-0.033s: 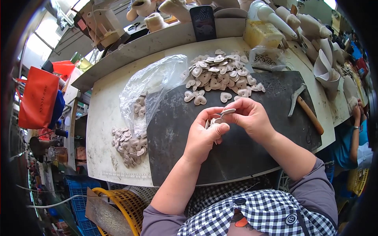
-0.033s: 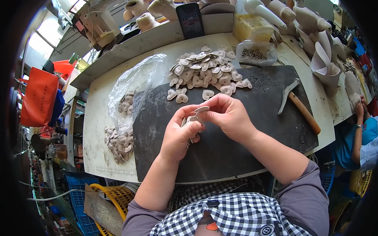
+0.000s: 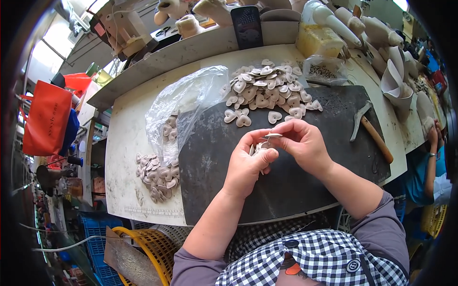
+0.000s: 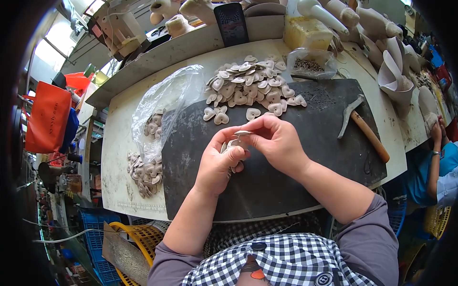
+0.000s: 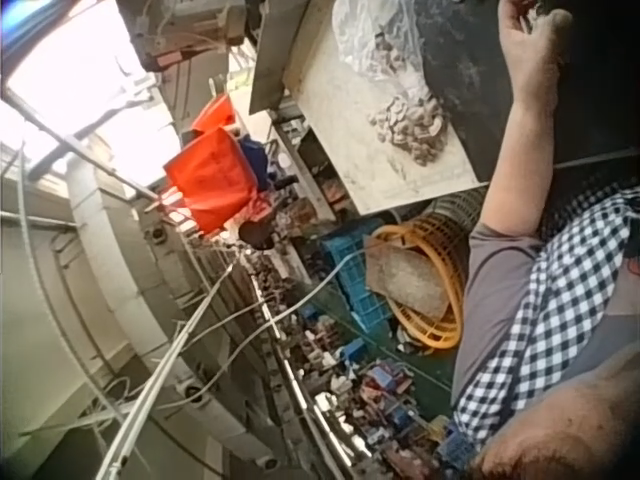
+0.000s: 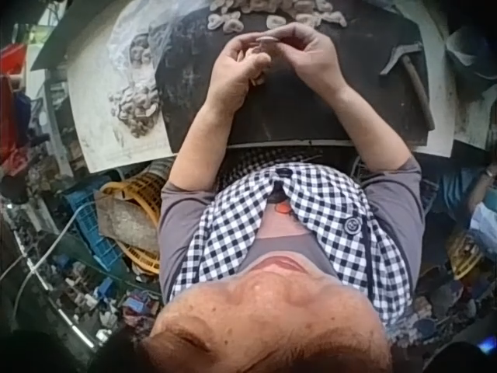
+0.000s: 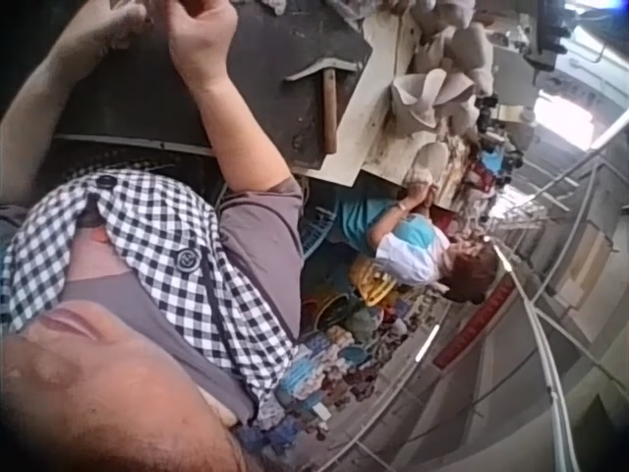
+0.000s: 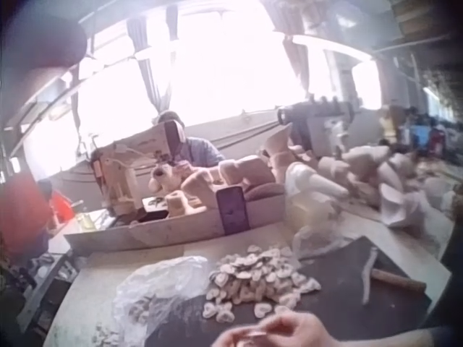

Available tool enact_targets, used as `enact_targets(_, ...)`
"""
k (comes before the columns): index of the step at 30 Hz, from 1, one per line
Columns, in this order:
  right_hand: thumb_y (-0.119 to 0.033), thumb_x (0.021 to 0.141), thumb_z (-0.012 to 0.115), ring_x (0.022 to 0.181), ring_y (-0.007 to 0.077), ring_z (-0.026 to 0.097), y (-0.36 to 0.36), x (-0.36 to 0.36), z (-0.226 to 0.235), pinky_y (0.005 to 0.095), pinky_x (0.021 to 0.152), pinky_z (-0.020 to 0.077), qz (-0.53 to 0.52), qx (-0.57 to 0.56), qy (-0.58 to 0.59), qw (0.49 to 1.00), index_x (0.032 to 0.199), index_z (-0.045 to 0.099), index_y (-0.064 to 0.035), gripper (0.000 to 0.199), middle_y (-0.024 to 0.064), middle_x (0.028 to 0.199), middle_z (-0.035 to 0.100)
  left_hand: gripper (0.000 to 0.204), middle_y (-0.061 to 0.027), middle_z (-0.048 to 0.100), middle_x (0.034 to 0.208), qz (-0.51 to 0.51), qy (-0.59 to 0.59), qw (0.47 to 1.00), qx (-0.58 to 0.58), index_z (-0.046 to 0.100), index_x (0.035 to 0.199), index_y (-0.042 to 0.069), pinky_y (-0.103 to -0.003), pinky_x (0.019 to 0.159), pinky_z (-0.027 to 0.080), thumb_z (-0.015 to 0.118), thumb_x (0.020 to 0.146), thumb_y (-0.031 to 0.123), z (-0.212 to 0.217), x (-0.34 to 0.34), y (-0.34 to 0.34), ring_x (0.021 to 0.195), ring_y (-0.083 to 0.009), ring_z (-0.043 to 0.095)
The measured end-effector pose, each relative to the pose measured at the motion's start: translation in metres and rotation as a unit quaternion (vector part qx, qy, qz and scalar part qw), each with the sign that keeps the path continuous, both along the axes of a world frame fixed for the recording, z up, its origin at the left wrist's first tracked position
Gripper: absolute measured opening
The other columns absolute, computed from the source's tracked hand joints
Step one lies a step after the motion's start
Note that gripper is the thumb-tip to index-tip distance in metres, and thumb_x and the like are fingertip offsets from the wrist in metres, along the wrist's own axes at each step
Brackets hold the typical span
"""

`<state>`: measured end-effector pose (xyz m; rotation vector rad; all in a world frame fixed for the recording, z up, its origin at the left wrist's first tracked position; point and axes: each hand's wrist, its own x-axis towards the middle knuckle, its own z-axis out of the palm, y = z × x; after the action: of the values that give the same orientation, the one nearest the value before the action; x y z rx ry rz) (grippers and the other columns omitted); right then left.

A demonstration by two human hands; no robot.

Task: Sorting and inspecting small heart-shaped decorative shoe components from a plastic bag.

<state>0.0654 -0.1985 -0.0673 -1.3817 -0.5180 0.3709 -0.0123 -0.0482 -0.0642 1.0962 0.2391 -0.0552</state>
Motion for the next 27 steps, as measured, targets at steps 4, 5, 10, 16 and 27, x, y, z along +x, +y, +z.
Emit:
enact_targets(4,0.004,0.08,0.063,0.098,0.0249,0.06,0.005,-0.012,0.004,0.0339,0.084,0.0507,-0.052,-0.165,-0.449,0.877,0.113,0.061,-0.0021,0.034,0.0122,0.108,0.059,0.046,0.0012,0.06,0.091,0.03,-0.02,0.997,-0.067,0.055,0.119,0.009,-0.02,0.055,0.043,0.077,0.08,0.022,-0.001,0.001,-0.003,0.072,-0.007,0.055)
enact_targets(5,0.005,0.079,0.06,0.104,0.0304,0.056,0.004,-0.015,0.002,0.037,0.089,0.0483,-0.029,-0.177,-0.433,0.883,0.116,0.06,-0.0027,0.038,0.0133,0.113,0.056,0.043,0.0009,0.06,0.092,0.038,-0.004,0.995,-0.088,0.056,0.118,0.009,-0.02,0.055,0.043,0.075,0.083,0.024,-0.002,0.001,-0.002,0.075,-0.0078,0.057)
enact_targets(10,0.006,0.084,0.057,0.098,0.0274,0.059,-0.004,-0.018,0.017,0.0328,0.082,0.0513,-0.008,-0.149,-0.333,0.931,0.12,0.057,-0.0018,0.037,0.015,0.114,0.055,0.025,-0.0021,0.063,0.094,0.059,-0.004,0.992,-0.115,0.057,0.111,0.01,-0.022,0.054,0.043,0.067,0.09,0.02,-0.007,-0.001,0.006,0.081,-0.0122,0.063)
enact_targets(16,-0.015,0.079,0.072,0.108,0.0287,0.053,-0.033,0.027,0.017,0.0363,0.092,0.0461,-0.078,-0.416,-0.45,0.787,0.117,0.058,-0.0028,0.043,0.0134,0.119,0.051,0.015,-0.0094,0.058,0.108,0.088,-0.071,0.988,-0.107,0.05,0.099,0.012,-0.021,0.051,0.044,0.055,0.088,0.001,-0.005,-0.004,0.015,0.081,-0.0169,0.064)
enact_targets(27,-0.003,0.07,0.075,0.096,0.0276,0.059,-0.045,0.011,0.012,0.0352,0.086,0.0493,-0.024,-0.327,-0.338,0.882,0.097,0.063,-0.0032,0.029,0.0111,0.104,0.055,0.014,-0.0048,0.058,0.099,0.018,-0.068,0.997,0.007,0.052,0.094,0.012,-0.019,0.052,0.044,0.061,0.086,0.004,-0.005,-0.001,0.006,0.082,-0.0136,0.063)
